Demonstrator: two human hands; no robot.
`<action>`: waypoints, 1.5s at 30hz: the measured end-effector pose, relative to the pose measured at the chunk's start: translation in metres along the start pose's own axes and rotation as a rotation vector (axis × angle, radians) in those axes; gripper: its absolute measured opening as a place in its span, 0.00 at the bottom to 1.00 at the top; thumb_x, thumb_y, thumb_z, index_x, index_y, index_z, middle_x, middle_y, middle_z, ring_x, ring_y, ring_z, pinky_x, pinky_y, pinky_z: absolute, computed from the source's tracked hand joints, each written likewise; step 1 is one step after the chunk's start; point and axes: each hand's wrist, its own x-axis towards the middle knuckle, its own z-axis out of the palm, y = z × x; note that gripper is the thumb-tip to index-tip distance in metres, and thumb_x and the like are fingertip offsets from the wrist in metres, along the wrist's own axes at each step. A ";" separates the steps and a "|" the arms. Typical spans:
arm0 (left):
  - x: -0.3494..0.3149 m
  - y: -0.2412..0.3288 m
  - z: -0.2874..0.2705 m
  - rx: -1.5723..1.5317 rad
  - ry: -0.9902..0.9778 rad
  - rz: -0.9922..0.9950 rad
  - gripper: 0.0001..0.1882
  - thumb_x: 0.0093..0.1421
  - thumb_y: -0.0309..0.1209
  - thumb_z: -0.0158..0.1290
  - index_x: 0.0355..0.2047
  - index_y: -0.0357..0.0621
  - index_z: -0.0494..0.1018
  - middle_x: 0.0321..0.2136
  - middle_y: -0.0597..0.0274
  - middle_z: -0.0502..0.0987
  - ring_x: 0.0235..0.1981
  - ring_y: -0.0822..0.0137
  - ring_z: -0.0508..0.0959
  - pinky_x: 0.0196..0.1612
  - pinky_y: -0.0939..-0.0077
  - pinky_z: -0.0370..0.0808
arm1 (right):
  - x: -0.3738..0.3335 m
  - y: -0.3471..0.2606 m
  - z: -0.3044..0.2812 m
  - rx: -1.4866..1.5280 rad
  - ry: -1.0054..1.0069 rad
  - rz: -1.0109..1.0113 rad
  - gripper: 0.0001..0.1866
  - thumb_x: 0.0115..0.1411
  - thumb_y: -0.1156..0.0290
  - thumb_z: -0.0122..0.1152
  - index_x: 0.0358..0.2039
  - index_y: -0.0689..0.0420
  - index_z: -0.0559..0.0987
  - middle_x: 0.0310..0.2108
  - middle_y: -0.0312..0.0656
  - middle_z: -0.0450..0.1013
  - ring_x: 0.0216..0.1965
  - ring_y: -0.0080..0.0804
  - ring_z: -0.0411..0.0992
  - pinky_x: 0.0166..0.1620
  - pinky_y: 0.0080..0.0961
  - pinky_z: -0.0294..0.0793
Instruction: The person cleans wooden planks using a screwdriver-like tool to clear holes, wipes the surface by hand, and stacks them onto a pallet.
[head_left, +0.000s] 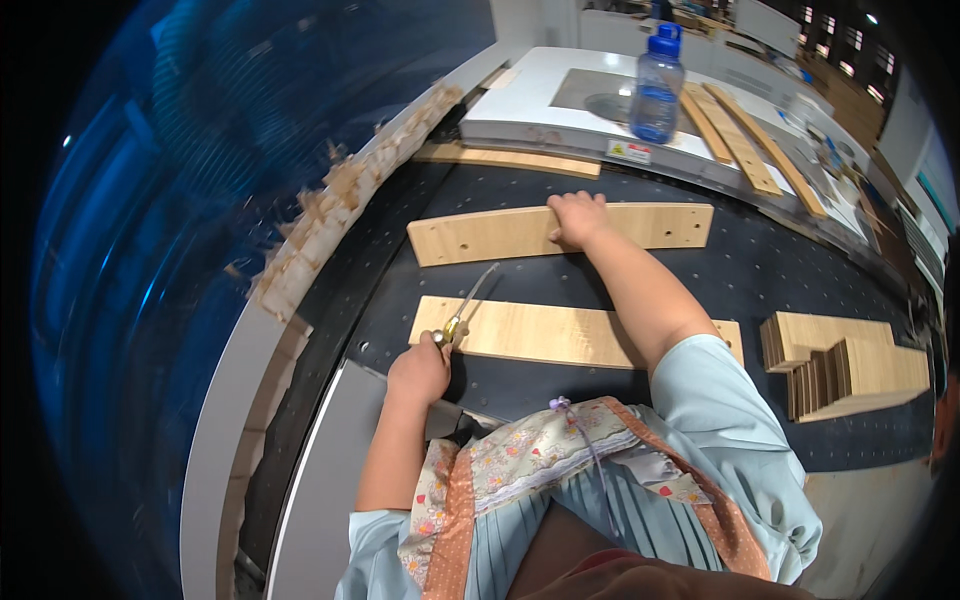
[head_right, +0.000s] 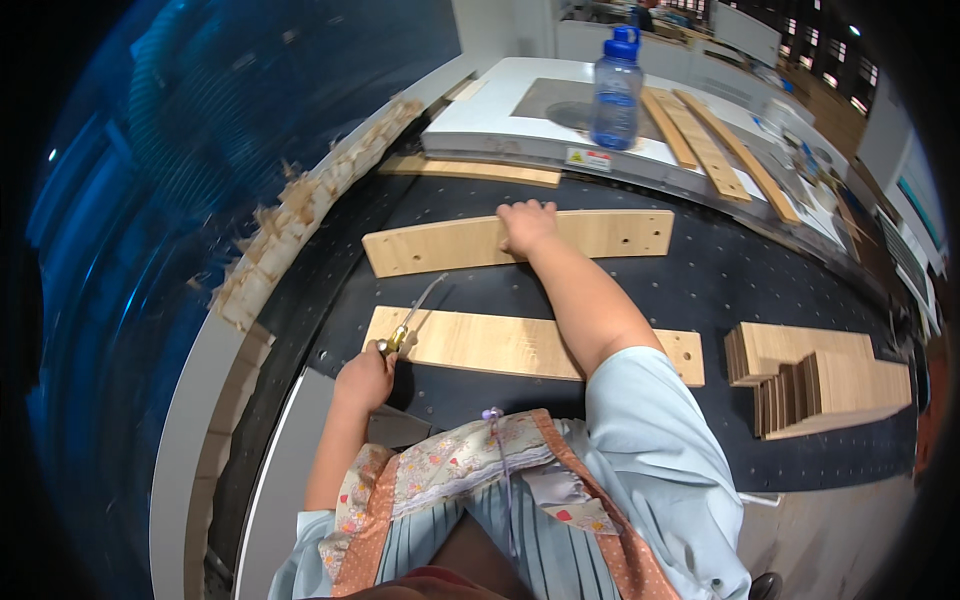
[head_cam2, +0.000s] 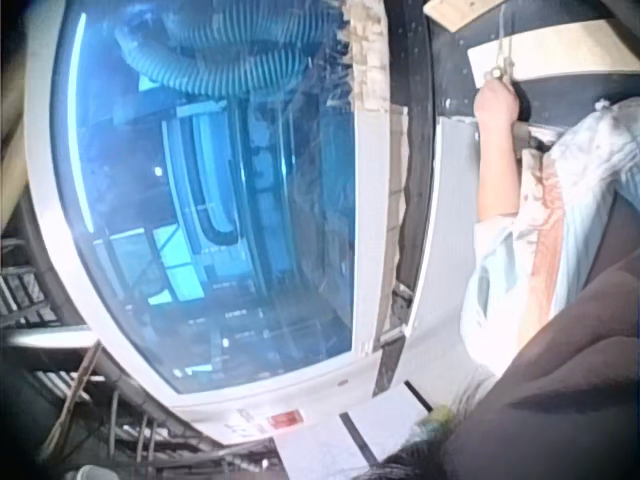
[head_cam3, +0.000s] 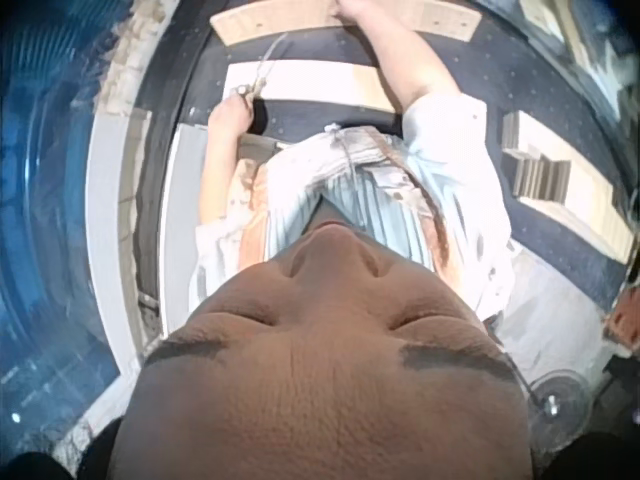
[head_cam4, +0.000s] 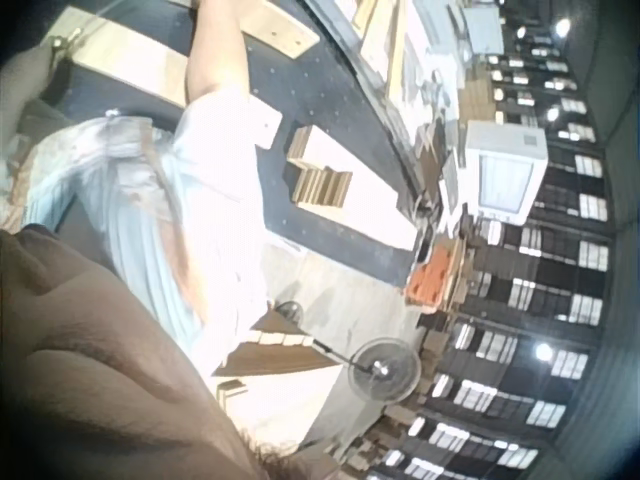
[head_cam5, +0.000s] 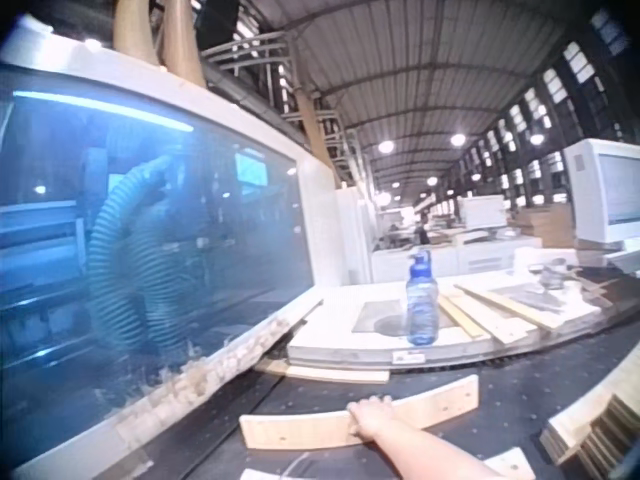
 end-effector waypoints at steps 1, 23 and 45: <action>0.000 -0.003 -0.003 -0.003 0.000 -0.039 0.19 0.64 0.42 0.42 0.38 0.34 0.65 0.28 0.40 0.77 0.32 0.42 0.77 0.36 0.50 0.73 | 0.000 -0.004 -0.003 -0.014 -0.012 0.046 0.29 0.45 0.55 0.70 0.47 0.46 0.71 0.46 0.38 0.70 0.54 0.38 0.64 0.54 0.48 0.57; 0.021 -0.014 0.001 0.008 0.051 -0.181 0.20 0.64 0.41 0.42 0.42 0.32 0.65 0.33 0.40 0.77 0.38 0.43 0.77 0.42 0.53 0.73 | -0.007 -0.011 -0.008 -0.001 -0.034 0.051 0.31 0.43 0.50 0.71 0.46 0.48 0.70 0.45 0.39 0.71 0.52 0.38 0.65 0.55 0.45 0.59; 0.039 -0.031 -0.008 0.055 0.028 -0.289 0.21 0.63 0.43 0.42 0.42 0.33 0.67 0.37 0.41 0.77 0.41 0.45 0.76 0.45 0.55 0.72 | -0.003 -0.008 -0.003 0.030 0.023 0.032 0.29 0.43 0.51 0.71 0.43 0.49 0.72 0.43 0.37 0.72 0.50 0.36 0.67 0.53 0.40 0.60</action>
